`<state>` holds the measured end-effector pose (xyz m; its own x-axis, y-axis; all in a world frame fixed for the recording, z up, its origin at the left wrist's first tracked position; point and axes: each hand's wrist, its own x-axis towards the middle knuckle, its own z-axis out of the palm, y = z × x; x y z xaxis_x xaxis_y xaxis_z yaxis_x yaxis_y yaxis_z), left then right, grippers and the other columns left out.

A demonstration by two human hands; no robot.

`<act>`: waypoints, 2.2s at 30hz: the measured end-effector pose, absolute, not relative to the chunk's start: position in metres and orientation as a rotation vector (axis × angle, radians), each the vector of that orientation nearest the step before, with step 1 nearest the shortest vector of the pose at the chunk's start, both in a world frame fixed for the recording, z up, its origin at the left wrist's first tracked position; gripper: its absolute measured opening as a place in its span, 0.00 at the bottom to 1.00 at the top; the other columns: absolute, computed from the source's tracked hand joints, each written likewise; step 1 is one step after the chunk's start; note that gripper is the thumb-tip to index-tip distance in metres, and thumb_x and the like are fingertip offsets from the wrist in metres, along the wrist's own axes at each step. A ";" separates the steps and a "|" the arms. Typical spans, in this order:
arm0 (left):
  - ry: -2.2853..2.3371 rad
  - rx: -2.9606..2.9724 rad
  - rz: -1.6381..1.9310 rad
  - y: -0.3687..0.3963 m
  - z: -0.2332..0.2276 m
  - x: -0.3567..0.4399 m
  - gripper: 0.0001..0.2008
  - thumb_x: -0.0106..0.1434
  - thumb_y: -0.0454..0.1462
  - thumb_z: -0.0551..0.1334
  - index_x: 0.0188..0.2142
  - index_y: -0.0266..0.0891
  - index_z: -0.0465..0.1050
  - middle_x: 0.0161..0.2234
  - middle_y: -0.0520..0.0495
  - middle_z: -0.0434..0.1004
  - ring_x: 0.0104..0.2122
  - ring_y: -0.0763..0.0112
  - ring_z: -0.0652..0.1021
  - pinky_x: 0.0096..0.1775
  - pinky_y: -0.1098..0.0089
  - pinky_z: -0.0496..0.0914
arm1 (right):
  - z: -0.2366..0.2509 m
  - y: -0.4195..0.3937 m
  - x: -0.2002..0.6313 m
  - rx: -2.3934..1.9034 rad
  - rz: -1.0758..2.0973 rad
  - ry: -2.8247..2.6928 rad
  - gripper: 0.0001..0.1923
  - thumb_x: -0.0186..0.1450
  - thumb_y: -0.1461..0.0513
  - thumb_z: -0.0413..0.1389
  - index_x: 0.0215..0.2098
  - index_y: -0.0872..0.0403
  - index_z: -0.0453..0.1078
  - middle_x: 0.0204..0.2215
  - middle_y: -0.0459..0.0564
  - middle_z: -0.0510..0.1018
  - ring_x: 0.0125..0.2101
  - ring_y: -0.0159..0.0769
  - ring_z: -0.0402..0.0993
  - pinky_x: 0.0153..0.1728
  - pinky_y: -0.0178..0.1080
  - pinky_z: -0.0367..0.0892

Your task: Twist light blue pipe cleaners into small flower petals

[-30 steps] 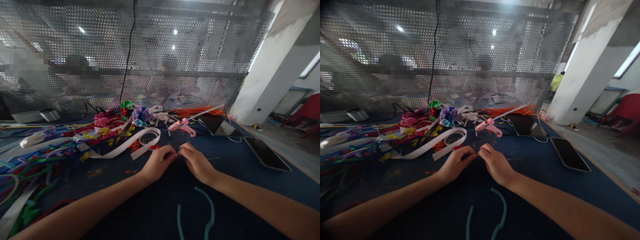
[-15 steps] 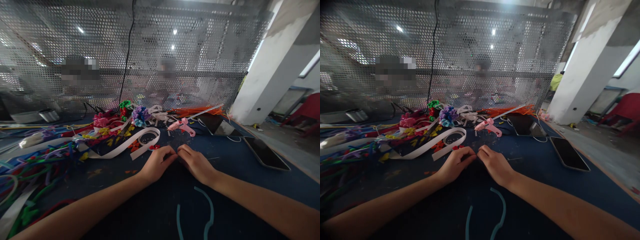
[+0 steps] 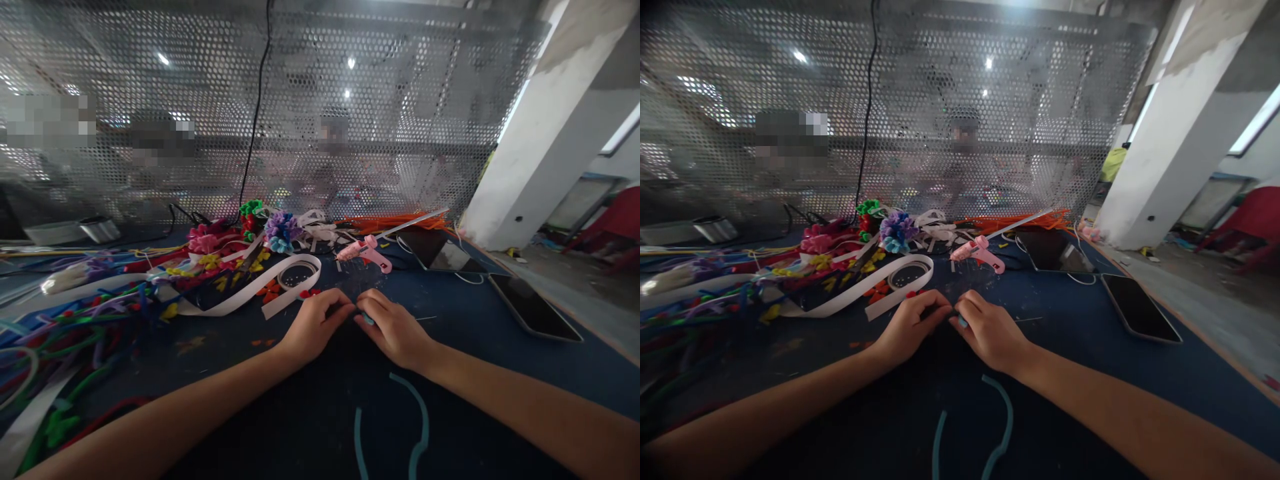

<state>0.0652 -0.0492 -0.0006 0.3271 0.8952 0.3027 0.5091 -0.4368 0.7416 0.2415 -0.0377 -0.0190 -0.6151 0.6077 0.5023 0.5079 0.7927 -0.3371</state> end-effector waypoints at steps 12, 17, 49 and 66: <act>1.276 2.020 0.991 -0.050 0.001 0.066 0.10 0.63 0.39 0.53 0.29 0.37 0.66 0.18 0.56 0.62 0.19 0.78 0.64 0.23 0.76 0.59 | -0.021 -0.038 0.241 -0.777 0.282 -2.112 0.06 0.65 0.65 0.46 0.40 0.54 0.62 0.36 0.52 0.69 0.38 0.37 0.69 0.39 0.41 0.67; 1.281 2.022 0.965 -0.048 -0.002 0.065 0.09 0.63 0.39 0.54 0.29 0.37 0.66 0.19 0.56 0.62 0.20 0.77 0.65 0.23 0.77 0.59 | -0.024 -0.034 0.244 -0.773 0.312 -2.126 0.05 0.65 0.65 0.47 0.36 0.54 0.64 0.32 0.50 0.70 0.34 0.34 0.69 0.37 0.38 0.66; 1.353 2.023 0.837 -0.033 -0.008 0.054 0.15 0.57 0.45 0.59 0.22 0.36 0.68 0.15 0.57 0.63 0.16 0.79 0.63 0.19 0.77 0.55 | -0.022 -0.032 0.247 -0.734 0.293 -2.152 0.06 0.63 0.66 0.50 0.34 0.54 0.68 0.29 0.48 0.71 0.31 0.31 0.69 0.32 0.34 0.65; 1.146 2.067 0.653 -0.032 -0.004 0.045 0.15 0.59 0.44 0.58 0.21 0.36 0.64 0.16 0.57 0.63 0.16 0.80 0.65 0.19 0.78 0.57 | -0.024 -0.027 0.251 -0.637 0.422 -2.274 0.05 0.62 0.67 0.51 0.34 0.55 0.68 0.28 0.47 0.69 0.29 0.29 0.66 0.30 0.33 0.63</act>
